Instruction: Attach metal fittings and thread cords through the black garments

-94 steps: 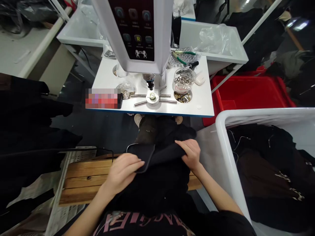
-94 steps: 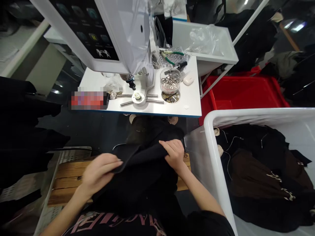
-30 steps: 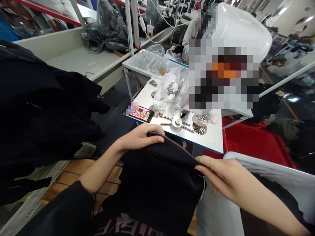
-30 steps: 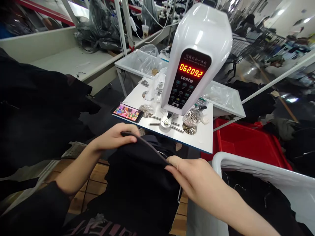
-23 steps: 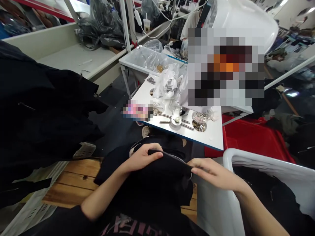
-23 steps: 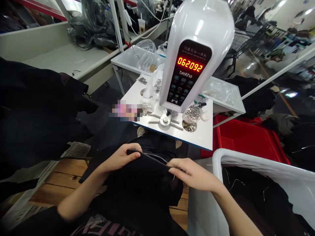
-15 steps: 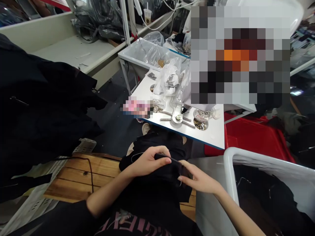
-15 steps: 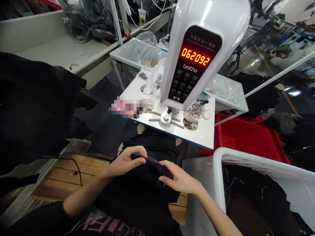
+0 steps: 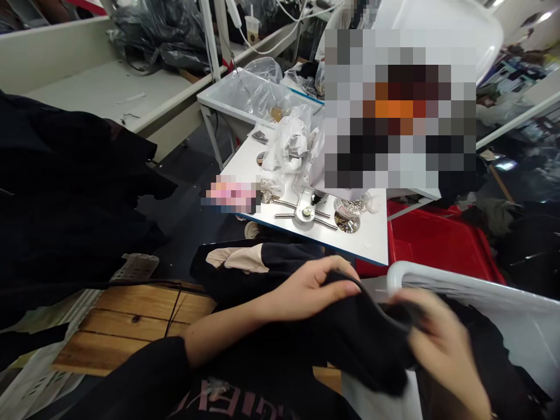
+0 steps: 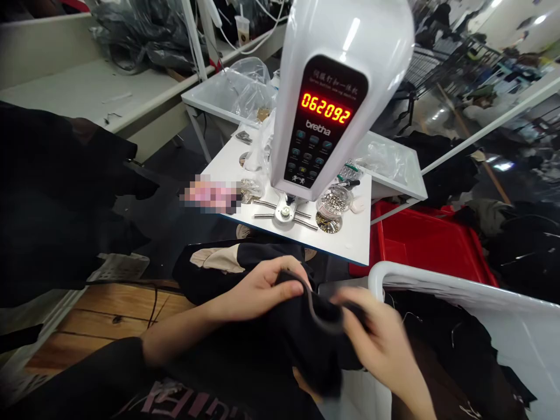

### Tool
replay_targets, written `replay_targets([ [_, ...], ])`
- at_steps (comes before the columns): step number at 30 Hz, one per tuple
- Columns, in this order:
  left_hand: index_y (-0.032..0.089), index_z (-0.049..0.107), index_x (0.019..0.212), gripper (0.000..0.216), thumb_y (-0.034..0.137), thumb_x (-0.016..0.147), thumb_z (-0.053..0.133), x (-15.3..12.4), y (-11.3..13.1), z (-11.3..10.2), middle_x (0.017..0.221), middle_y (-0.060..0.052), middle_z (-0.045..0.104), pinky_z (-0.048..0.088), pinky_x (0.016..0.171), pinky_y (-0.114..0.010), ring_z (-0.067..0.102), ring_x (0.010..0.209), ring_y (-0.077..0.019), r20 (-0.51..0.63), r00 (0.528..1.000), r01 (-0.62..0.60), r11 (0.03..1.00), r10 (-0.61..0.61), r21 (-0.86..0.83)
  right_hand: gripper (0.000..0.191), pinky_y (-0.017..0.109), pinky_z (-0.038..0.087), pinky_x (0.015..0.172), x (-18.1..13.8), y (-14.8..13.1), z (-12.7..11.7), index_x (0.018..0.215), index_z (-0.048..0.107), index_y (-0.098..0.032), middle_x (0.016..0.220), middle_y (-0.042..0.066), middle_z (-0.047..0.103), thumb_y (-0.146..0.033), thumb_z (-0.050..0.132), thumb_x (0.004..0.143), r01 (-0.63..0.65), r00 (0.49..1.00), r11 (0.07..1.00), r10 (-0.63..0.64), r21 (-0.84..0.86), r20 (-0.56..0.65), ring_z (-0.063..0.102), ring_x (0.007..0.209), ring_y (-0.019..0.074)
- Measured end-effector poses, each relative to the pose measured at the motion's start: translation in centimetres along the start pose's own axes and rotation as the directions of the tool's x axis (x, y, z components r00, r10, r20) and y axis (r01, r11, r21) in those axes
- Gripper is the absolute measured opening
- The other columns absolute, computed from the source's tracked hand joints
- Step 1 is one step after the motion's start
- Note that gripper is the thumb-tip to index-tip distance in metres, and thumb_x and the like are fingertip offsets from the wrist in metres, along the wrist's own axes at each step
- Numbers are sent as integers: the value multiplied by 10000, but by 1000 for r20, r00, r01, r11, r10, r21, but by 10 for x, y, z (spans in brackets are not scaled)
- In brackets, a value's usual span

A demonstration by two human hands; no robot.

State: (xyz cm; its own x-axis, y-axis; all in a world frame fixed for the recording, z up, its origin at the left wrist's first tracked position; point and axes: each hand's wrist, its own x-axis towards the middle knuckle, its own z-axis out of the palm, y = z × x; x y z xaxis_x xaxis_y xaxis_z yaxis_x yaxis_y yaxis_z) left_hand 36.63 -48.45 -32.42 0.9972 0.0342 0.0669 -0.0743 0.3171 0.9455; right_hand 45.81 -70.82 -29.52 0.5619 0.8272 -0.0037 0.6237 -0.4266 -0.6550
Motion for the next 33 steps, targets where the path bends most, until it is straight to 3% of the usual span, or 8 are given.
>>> replay_targets([
  [3, 161, 570, 832, 204, 364, 822, 554, 9, -46, -16, 821, -23, 593, 450, 780, -261, 561, 817, -153, -259, 965, 63, 989, -26, 132, 188, 267, 411, 488, 12, 25, 25, 970, 524, -256, 569, -31, 532, -369, 378, 933, -200, 938, 979, 203, -41, 282, 536, 499, 168],
  [8, 158, 538, 879, 252, 405, 858, 493, 0, -99, -39, 828, -18, 568, 449, 742, -256, 549, 812, -153, -343, 931, 215, 949, -128, 230, 252, 304, 433, 645, 9, 82, 62, 975, 498, -233, 734, -3, 565, -417, 328, 945, -316, 941, 949, 316, -23, 118, 563, 673, 178],
  [13, 178, 559, 906, 181, 332, 881, 468, -16, -89, -23, 872, -23, 597, 442, 801, -269, 559, 839, -151, -35, 989, 146, 890, -145, 432, 168, 313, 443, 764, 6, 125, 103, 949, 562, -191, 940, 51, 600, -313, 486, 860, -318, 934, 924, 266, 211, 240, 553, 865, 187],
  [18, 193, 571, 968, 180, 307, 897, 452, -38, -97, 15, 895, -26, 643, 458, 733, -241, 598, 788, -141, 345, 901, 69, 872, -263, 484, 318, 257, 433, 703, 0, 134, 134, 1076, 534, -174, 795, 1, 575, -348, 570, 813, -413, 903, 816, 312, 404, 294, 541, 748, 137],
  [23, 175, 569, 988, 191, 283, 910, 432, -56, -120, 23, 889, -46, 651, 464, 723, -242, 609, 787, -142, 282, 947, 6, 883, -156, 470, 225, 264, 386, 625, -21, 120, 127, 689, 579, -160, 647, 7, 574, -359, 593, 793, -499, 855, 859, 467, 114, 227, 524, 632, 148],
  [26, 168, 565, 933, 154, 280, 898, 465, -58, -114, 19, 851, -46, 647, 469, 708, -228, 607, 760, -128, 137, 991, -46, 927, -5, 373, 312, 275, 417, 656, -36, 107, 113, 660, 565, -167, 663, 18, 599, -423, 529, 835, -544, 838, 766, 515, 342, 179, 561, 679, 170],
  [29, 160, 544, 854, 191, 339, 890, 488, -51, -90, 30, 758, -36, 616, 465, 653, -199, 590, 691, -107, 72, 994, -89, 990, 81, 108, 364, 310, 482, 666, -54, 92, 93, 801, 603, -188, 767, 37, 646, -540, 513, 813, -523, 731, 482, 678, 703, 79, 605, 723, 202],
  [33, 162, 478, 809, 264, 416, 881, 480, -30, -61, 64, 673, -25, 560, 462, 584, -179, 559, 593, -87, 263, 930, -167, 931, 258, -325, 394, 366, 526, 691, -75, 82, 57, 861, 644, -197, 849, 101, 677, -566, 559, 755, -517, 617, 386, 786, 764, 21, 641, 785, 271],
])
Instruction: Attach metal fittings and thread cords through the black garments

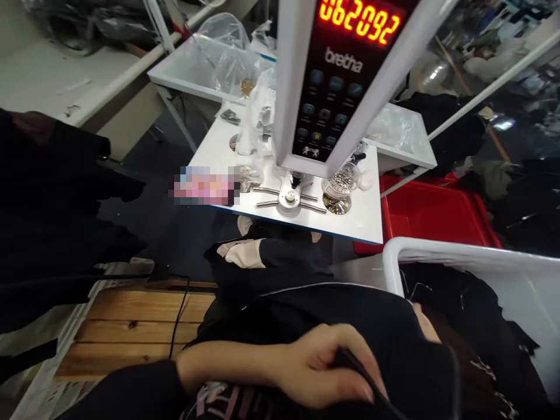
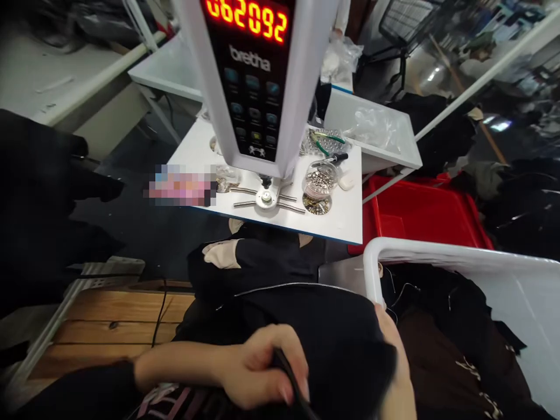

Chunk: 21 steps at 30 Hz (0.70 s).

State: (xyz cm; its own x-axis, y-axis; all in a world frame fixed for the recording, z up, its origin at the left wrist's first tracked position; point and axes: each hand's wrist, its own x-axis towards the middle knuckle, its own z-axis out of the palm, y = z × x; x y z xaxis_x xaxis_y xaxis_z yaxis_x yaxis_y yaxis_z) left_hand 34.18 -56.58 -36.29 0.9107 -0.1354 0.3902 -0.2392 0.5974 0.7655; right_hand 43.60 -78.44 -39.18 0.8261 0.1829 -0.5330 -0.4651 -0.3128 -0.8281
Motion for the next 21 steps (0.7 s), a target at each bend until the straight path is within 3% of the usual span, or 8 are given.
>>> replay_targets([
  [3, 155, 499, 801, 267, 414, 867, 496, 13, -8, 0, 727, -43, 572, 470, 640, -199, 569, 652, -100, 86, 994, 64, 997, -67, 45, 349, 388, 520, 749, 1, -7, -15, 905, 650, -183, 877, 107, 672, -480, 641, 722, -1, 994, 985, 20, -174, 108, 636, 835, 286],
  [6, 147, 540, 825, 241, 387, 845, 539, 4, -24, -22, 787, -42, 569, 454, 731, -234, 563, 750, -119, -56, 979, 201, 967, -194, 156, 451, 355, 466, 883, 11, 5, -12, 1136, 565, -214, 1020, 59, 627, -401, 656, 736, 70, 922, 925, 83, -373, 378, 592, 945, 222],
  [9, 145, 538, 861, 221, 366, 852, 534, -16, -39, -45, 800, -28, 550, 436, 719, -233, 534, 748, -112, -271, 926, 303, 947, -265, 110, 427, 302, 489, 790, 21, 34, -1, 1153, 516, -216, 922, 19, 595, -445, 585, 799, 7, 822, 893, 251, -449, 512, 573, 818, 150],
  [12, 149, 538, 891, 191, 337, 869, 508, -30, -45, -55, 820, -26, 546, 424, 716, -234, 522, 762, -116, -403, 885, 328, 926, -234, 184, 350, 245, 475, 654, 31, 63, 8, 833, 573, -161, 699, -17, 527, -507, 597, 781, -28, 815, 884, 290, -466, 501, 521, 661, 117],
  [14, 152, 544, 910, 179, 320, 877, 494, -35, -46, -55, 834, -29, 552, 422, 719, -238, 523, 774, -122, -409, 889, 334, 904, -207, 267, 375, 232, 463, 621, 37, 70, 8, 748, 571, -156, 671, -15, 527, -519, 659, 724, -39, 884, 917, 217, -397, 415, 517, 640, 118],
  [16, 155, 545, 924, 176, 314, 883, 481, -36, -46, -54, 837, -28, 554, 424, 717, -242, 526, 771, -124, -420, 886, 341, 888, -195, 307, 394, 238, 478, 625, 43, 66, 4, 834, 601, -171, 737, 5, 583, -512, 713, 672, -81, 961, 970, 137, -230, 241, 556, 676, 139],
  [18, 159, 539, 928, 180, 319, 891, 464, -35, -44, -55, 841, -28, 552, 429, 726, -249, 530, 775, -127, -459, 871, 345, 885, -177, 313, 440, 261, 501, 657, 47, 55, -2, 951, 605, -199, 842, 31, 633, -491, 737, 651, -107, 988, 994, 107, 1, 109, 598, 731, 167],
  [21, 164, 527, 930, 184, 326, 898, 445, -34, -39, -59, 849, -30, 555, 436, 739, -259, 535, 789, -134, -495, 856, 337, 887, -149, 316, 477, 275, 513, 720, 49, 35, -6, 1033, 605, -220, 943, 60, 657, -442, 753, 638, -144, 986, 960, 118, 239, 120, 625, 803, 187],
])
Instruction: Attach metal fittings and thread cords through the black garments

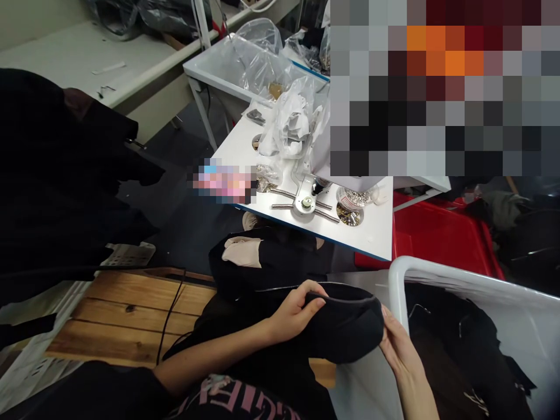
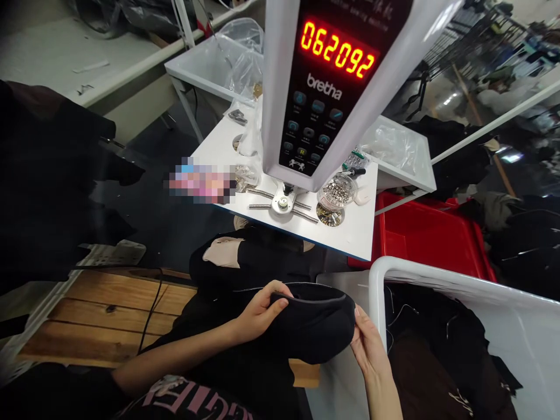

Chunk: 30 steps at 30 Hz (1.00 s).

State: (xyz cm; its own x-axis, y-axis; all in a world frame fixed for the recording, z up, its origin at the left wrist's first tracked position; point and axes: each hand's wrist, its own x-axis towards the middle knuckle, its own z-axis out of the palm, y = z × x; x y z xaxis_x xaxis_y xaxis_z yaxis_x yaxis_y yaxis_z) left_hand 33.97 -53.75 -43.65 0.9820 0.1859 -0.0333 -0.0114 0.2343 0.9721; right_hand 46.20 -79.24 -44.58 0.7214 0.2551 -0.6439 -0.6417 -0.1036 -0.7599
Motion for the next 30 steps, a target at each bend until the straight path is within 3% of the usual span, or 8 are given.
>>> replay_targets([
  [4, 166, 530, 933, 173, 314, 894, 451, 0, 4, -9, 840, -29, 557, 437, 701, -246, 533, 767, -129, 10, 1000, -17, 999, 17, 29, 512, 266, 496, 712, -1, -1, 6, 1098, 579, -247, 1016, 55, 642, -365, 754, 632, -12, 990, 992, 30, -127, 136, 614, 782, 162],
  [9, 156, 538, 957, 155, 267, 883, 459, -4, 3, -5, 850, -36, 587, 448, 703, -243, 554, 760, -125, 69, 997, -27, 998, 22, 64, 279, 250, 474, 636, 6, 29, 17, 650, 570, -165, 646, -1, 595, -401, 718, 634, -99, 963, 856, 212, -507, 169, 579, 682, 157],
  [16, 156, 543, 964, 170, 275, 876, 459, -5, 2, -2, 853, -31, 591, 455, 707, -238, 564, 762, -121, 95, 995, -8, 998, 2, 56, 476, 345, 513, 782, 20, 17, -9, 958, 623, -211, 974, 58, 652, -524, 723, 613, 35, 997, 984, -47, -176, -66, 606, 928, 247],
  [19, 158, 536, 994, 195, 291, 886, 444, -3, 1, -3, 873, -35, 590, 452, 682, -232, 559, 760, -123, 87, 995, 33, 996, -41, 84, 480, 454, 447, 926, 6, -3, -13, 977, 616, -198, 1018, 91, 638, -554, 664, 658, 82, 972, 875, -176, -476, -156, 553, 1051, 320],
  [22, 162, 548, 1013, 212, 303, 889, 449, -2, 0, 2, 854, -31, 605, 450, 668, -228, 568, 735, -124, 190, 979, 42, 989, -69, 140, 489, 517, 290, 1057, -21, -24, 11, 1191, 513, -213, 1259, 99, 516, -461, 572, 773, 312, 885, 480, -461, -820, 67, 412, 1229, 331],
  [26, 169, 547, 1056, 227, 294, 889, 457, -3, 3, 8, 900, -44, 634, 465, 696, -232, 602, 775, -140, 332, 942, -23, 981, -42, 191, 402, 544, 216, 1084, -45, -43, 55, 1244, 455, -242, 1272, 72, 502, -193, 458, 845, 709, 650, 35, -421, -704, 633, 420, 1235, 265],
  [28, 170, 546, 1066, 232, 291, 894, 448, -3, 3, 6, 949, -58, 637, 468, 729, -241, 609, 821, -149, 350, 936, -48, 976, -31, 214, 297, 510, 303, 1041, -45, -46, 69, 1071, 540, -230, 1040, 48, 607, -95, 447, 823, 816, 505, -84, -378, -572, 776, 548, 1050, 218],
  [30, 167, 546, 1065, 242, 309, 898, 443, 0, 3, 1, 954, -64, 637, 467, 752, -249, 611, 841, -153, 373, 928, -65, 975, -19, 212, 244, 443, 421, 928, -43, -48, 80, 933, 544, -208, 846, 27, 604, -34, 424, 811, 877, 408, -82, -396, -474, 823, 584, 837, 170],
])
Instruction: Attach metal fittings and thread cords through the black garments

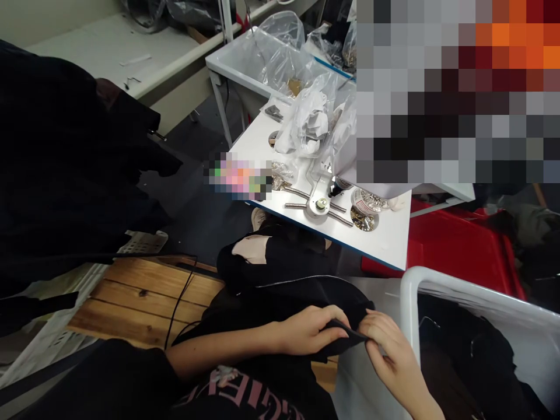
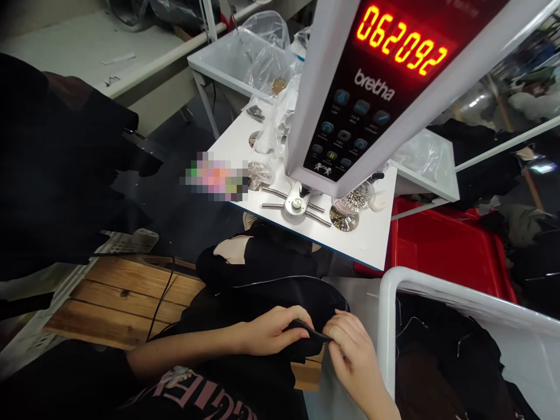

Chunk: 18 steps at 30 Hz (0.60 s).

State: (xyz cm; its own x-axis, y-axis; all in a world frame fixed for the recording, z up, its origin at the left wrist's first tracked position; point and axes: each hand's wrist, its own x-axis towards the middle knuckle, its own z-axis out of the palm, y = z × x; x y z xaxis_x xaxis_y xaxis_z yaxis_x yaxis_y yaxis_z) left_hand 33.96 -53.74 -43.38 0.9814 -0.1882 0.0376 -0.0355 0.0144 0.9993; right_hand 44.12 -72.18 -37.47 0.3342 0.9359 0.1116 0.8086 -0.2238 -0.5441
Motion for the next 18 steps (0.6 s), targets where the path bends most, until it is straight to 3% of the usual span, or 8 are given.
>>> replay_targets([
  [3, 140, 480, 1165, 329, 335, 924, 371, 6, -4, -13, 972, -92, 627, 470, 761, -262, 601, 888, -161, 36, 994, -96, 991, 100, -97, 248, 409, 467, 811, 11, -10, 1, 874, 518, -182, 741, 26, 553, 19, 400, 791, 91, 994, 992, -85, 91, -68, 544, 709, 148],
  [6, 142, 382, 1300, 442, 358, 915, 375, 21, -1, -28, 1244, -147, 514, 478, 732, -256, 500, 1121, -208, 104, 971, -202, 973, 214, -112, 253, 419, 453, 795, 20, -28, -3, 866, 514, -170, 705, 28, 540, 37, 403, 772, 219, 976, 967, -215, 129, -41, 510, 666, 144],
  [8, 189, 381, 1331, 453, 344, 907, 405, 35, 6, -35, 1361, -112, 428, 470, 792, -269, 417, 1223, -218, 214, 946, -240, 969, 246, -53, 248, 415, 440, 803, 23, -38, -9, 855, 518, -172, 689, 27, 551, 32, 395, 785, 267, 963, 955, -269, 128, -4, 505, 647, 141],
  [11, 220, 343, 1364, 519, 309, 876, 496, 56, 17, -40, 1250, -76, 539, 401, 942, -309, 513, 1109, -185, 325, 912, -268, 963, 252, 3, 228, 392, 406, 838, 21, -48, -20, 820, 534, -194, 664, 5, 577, -23, 385, 845, 290, 951, 948, -301, 134, 71, 533, 631, 138],
  [13, 206, 428, 1302, 558, 322, 793, 626, 68, 21, -39, 1120, -69, 600, 379, 965, -325, 551, 1017, -194, 357, 897, -303, 951, 261, 66, 205, 378, 376, 853, 16, -50, -28, 790, 544, -211, 651, -17, 590, -74, 414, 869, 281, 946, 953, -295, 116, 132, 555, 623, 137],
  [15, 210, 587, 1098, 404, 322, 726, 700, 77, 21, -36, 1066, -62, 612, 359, 980, -332, 527, 1055, -222, 369, 889, -339, 931, 271, 133, 189, 382, 342, 845, 9, -48, -33, 771, 538, -222, 637, -30, 590, -80, 443, 852, 259, 957, 965, -263, 52, 120, 556, 602, 136],
  [18, 218, 631, 920, 143, 264, 785, 640, 82, 15, -28, 1057, -41, 621, 329, 1009, -323, 513, 1099, -213, 328, 907, -310, 946, 265, 93, 217, 395, 309, 770, 2, -38, -34, 783, 508, -224, 620, -21, 556, -23, 426, 782, 149, 981, 987, -155, -59, -114, 530, 583, 142],
])
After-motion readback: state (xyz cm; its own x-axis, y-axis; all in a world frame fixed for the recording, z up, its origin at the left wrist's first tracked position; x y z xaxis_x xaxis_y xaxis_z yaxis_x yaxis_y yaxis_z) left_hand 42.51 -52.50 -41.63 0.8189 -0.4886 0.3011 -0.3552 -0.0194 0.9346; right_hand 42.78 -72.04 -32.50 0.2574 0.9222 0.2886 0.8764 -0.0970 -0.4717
